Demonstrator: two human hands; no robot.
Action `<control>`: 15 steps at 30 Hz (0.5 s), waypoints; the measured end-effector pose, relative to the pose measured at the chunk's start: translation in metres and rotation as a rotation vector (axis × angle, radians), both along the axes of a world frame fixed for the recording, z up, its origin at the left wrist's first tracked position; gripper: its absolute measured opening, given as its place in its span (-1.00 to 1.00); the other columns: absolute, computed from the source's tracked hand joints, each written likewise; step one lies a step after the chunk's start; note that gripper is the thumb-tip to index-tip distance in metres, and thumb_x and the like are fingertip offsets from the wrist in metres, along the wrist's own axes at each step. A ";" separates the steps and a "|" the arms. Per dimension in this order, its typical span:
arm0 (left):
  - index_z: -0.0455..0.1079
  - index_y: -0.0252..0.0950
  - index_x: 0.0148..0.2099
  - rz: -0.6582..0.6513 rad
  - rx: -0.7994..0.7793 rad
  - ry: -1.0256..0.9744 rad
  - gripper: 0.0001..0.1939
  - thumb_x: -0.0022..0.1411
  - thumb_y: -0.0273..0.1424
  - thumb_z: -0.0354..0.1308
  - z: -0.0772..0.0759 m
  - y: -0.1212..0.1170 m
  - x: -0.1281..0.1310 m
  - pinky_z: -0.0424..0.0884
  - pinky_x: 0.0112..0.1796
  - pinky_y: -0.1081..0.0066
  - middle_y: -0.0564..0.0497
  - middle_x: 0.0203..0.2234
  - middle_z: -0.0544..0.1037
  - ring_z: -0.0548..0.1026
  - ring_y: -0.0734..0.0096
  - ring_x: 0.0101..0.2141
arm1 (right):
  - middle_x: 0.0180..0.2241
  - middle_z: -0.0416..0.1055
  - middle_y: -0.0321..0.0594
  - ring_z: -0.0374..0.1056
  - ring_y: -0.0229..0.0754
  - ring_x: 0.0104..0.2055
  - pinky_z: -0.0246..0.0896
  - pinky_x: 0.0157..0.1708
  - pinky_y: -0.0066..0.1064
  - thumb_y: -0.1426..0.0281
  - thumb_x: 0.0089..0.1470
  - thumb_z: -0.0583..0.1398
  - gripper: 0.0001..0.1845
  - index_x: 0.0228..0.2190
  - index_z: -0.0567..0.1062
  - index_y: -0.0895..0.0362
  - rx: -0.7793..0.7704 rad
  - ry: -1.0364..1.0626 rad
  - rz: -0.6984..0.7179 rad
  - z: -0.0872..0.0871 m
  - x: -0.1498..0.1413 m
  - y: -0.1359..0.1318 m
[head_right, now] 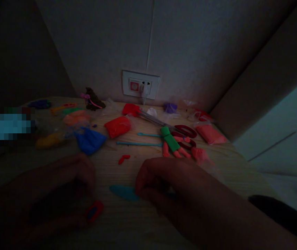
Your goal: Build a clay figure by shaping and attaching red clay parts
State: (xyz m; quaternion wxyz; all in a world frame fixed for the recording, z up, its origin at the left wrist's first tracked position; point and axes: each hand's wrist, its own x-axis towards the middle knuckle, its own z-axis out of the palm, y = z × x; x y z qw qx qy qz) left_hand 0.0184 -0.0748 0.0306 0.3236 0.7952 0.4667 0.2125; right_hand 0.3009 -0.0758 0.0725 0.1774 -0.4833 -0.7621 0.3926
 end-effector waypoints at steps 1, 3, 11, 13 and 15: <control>0.39 -0.11 -0.32 -0.003 0.004 0.001 -0.78 0.28 -0.17 0.31 -0.001 0.000 0.000 0.30 -0.47 0.45 0.17 -0.43 0.46 0.37 0.39 -0.49 | -0.53 0.53 -0.29 0.39 -0.20 -0.54 0.21 -0.61 -0.43 0.26 0.25 0.25 -0.75 -0.49 0.55 -0.02 0.049 -0.030 0.008 0.001 -0.003 0.001; 0.37 -0.11 -0.32 0.014 0.014 -0.003 -0.76 0.27 -0.14 0.31 -0.003 0.001 0.000 0.30 -0.47 0.43 0.16 -0.43 0.47 0.39 0.37 -0.47 | -0.55 0.49 -0.33 0.33 -0.24 -0.57 0.14 -0.61 -0.44 0.33 0.25 0.22 -0.80 -0.44 0.54 -0.02 0.151 -0.060 0.003 0.000 -0.009 -0.001; 0.31 -0.12 -0.36 0.027 0.023 0.024 -0.75 0.23 -0.18 0.29 -0.001 -0.001 0.000 0.19 -0.55 0.45 0.22 -0.54 0.38 0.28 0.42 -0.55 | -0.56 0.34 -0.45 0.17 -0.36 -0.61 -0.02 -0.63 -0.46 0.36 0.20 0.33 -0.62 -0.51 0.26 0.04 0.083 0.029 0.143 -0.011 -0.031 -0.020; 0.32 -0.12 -0.36 0.017 0.056 0.015 -0.80 0.23 -0.22 0.27 -0.001 -0.001 0.000 0.18 -0.56 0.46 0.22 -0.53 0.39 0.29 0.43 -0.56 | -0.56 0.32 -0.46 0.12 -0.37 -0.61 -0.05 -0.64 -0.46 0.36 0.17 0.39 -0.59 -0.50 0.26 0.04 0.096 0.026 0.147 -0.012 -0.034 -0.020; 0.32 -0.11 -0.35 0.017 0.091 0.009 -0.83 0.23 -0.25 0.25 -0.001 -0.001 0.001 0.20 -0.55 0.46 0.22 -0.52 0.40 0.30 0.44 -0.55 | -0.57 0.30 -0.46 0.10 -0.37 -0.63 -0.06 -0.65 -0.46 0.40 0.19 0.38 -0.61 -0.50 0.28 0.03 0.099 0.023 0.160 -0.013 -0.036 -0.020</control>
